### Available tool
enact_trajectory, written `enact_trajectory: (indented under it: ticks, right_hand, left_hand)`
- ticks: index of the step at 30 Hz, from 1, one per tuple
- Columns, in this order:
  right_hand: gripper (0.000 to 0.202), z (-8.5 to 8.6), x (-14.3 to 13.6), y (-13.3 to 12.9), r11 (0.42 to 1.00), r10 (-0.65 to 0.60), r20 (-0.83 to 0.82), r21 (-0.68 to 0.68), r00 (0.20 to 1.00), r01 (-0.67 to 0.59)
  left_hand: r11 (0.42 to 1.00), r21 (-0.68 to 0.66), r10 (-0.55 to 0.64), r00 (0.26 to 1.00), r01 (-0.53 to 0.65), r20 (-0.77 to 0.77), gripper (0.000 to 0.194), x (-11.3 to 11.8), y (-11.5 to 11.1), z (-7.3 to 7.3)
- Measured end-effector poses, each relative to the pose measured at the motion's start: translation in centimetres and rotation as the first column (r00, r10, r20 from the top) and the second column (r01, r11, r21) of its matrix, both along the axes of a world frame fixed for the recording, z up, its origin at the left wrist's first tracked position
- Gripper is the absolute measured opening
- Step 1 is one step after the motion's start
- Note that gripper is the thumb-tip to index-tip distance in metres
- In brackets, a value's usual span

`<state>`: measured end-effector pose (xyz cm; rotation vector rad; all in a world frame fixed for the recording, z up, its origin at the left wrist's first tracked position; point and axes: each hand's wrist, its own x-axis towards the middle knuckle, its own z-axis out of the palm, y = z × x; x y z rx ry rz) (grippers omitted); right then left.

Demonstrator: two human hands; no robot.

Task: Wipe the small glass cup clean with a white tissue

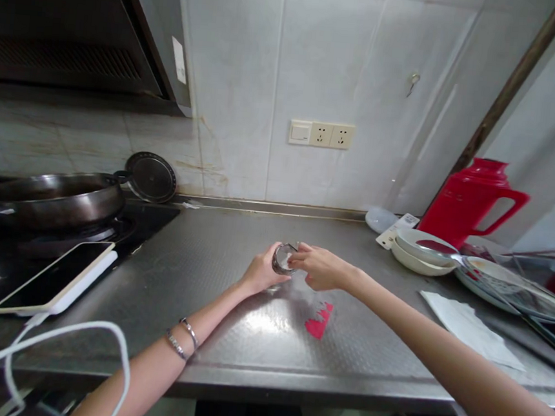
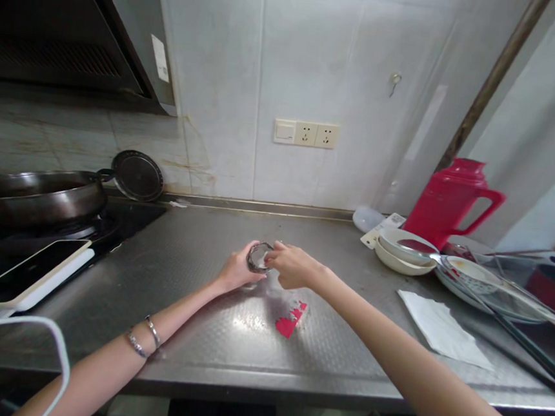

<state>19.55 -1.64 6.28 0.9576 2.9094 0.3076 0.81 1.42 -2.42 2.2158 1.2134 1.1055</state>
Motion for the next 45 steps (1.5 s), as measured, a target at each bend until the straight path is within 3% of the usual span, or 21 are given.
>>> enact_trajectory:
  ticks: [4, 11, 16, 21, 25, 29, 34, 37, 39, 40, 41, 43, 45]
  right_hand:
    - [0.039, 0.2, 0.3, 0.3, 1.0, 0.007, 0.055, 0.007, 0.998, -0.007]
    - [0.025, 0.7, -0.2, 0.2, 0.976, 0.047, 0.152, 0.203, 0.987, -0.077]
    - [0.028, -0.3, -1.1, -0.8, 0.97, -0.108, 0.04, 0.223, 0.993, 0.097]
    - [0.037, -2.2, -2.6, -2.4, 0.948, -0.292, -0.18, 0.074, 0.939, 0.309]
    - [0.032, -3.3, -2.4, -2.6, 0.926, -0.36, -0.251, 0.018, 0.899, 0.376]
    - [0.022, -3.0, -1.0, -2.0, 0.951, -0.288, -0.139, 0.078, 0.948, 0.3]
    - [0.018, -1.1, 0.6, -1.3, 0.973, -0.137, 0.01, 0.191, 0.991, 0.132]
    - [0.017, 0.3, 1.4, -0.8, 0.963, -0.033, 0.092, 0.27, 0.995, 0.007]
    - [0.017, 1.0, 1.7, -0.4, 0.95, 0.034, 0.15, 0.302, 0.988, -0.079]
    - [0.017, 1.3, 1.7, -0.2, 0.941, 0.07, 0.177, 0.314, 0.982, -0.124]
    - [0.018, 1.5, 1.6, 0.0, 0.932, 0.105, 0.2, 0.322, 0.974, -0.167]
    - [0.02, 1.6, 1.3, 0.2, 0.91, 0.174, 0.237, 0.332, 0.956, -0.248]
    - [0.021, 1.4, 0.8, 0.3, 0.89, 0.233, 0.249, 0.334, 0.94, -0.309]
  left_hand:
    - [0.998, 0.063, -0.011, 1.0, 0.012, -0.016, 0.084, 0.0, -0.1, 0.1]
    - [0.988, 0.155, -0.005, 1.0, 0.004, 0.006, 0.083, -0.3, 0.1, 0.1]
    - [0.971, 0.236, 0.027, 1.0, -0.028, 0.005, 0.08, -0.4, 0.4, 0.1]
    - [0.945, 0.326, 0.037, 0.999, -0.032, -0.008, 0.073, -0.7, 0.4, 0.1]
    - [0.951, 0.309, 0.005, 1.0, -0.009, 0.012, 0.075, -0.6, 0.2, 0.1]
    - [0.968, 0.248, -0.038, 0.999, 0.03, 0.026, 0.078, -0.1, 0.0, 0.2]
    - [0.974, 0.201, -0.126, 0.988, 0.106, 0.092, 0.084, 0.1, -0.7, 0.8]
    - [0.986, 0.116, -0.154, 0.921, 0.12, 0.357, 0.06, 0.2, -0.6, 1.4]
    - [0.994, -0.087, 0.005, 0.802, 0.059, 0.598, 0.044, 0.3, -0.2, 1.7]
    - [0.968, -0.241, 0.107, 0.74, 0.076, 0.664, 0.043, 0.4, 0.0, 1.9]
    - [0.903, -0.404, 0.193, 0.698, 0.149, 0.69, 0.046, 0.4, 0.3, 2.0]
    - [0.682, -0.617, 0.257, 0.661, 0.392, 0.704, 0.056, 0.4, 0.6, 2.2]
    - [0.468, -0.645, 0.216, 0.629, 0.604, 0.747, 0.062, 0.3, 0.5, 2.3]
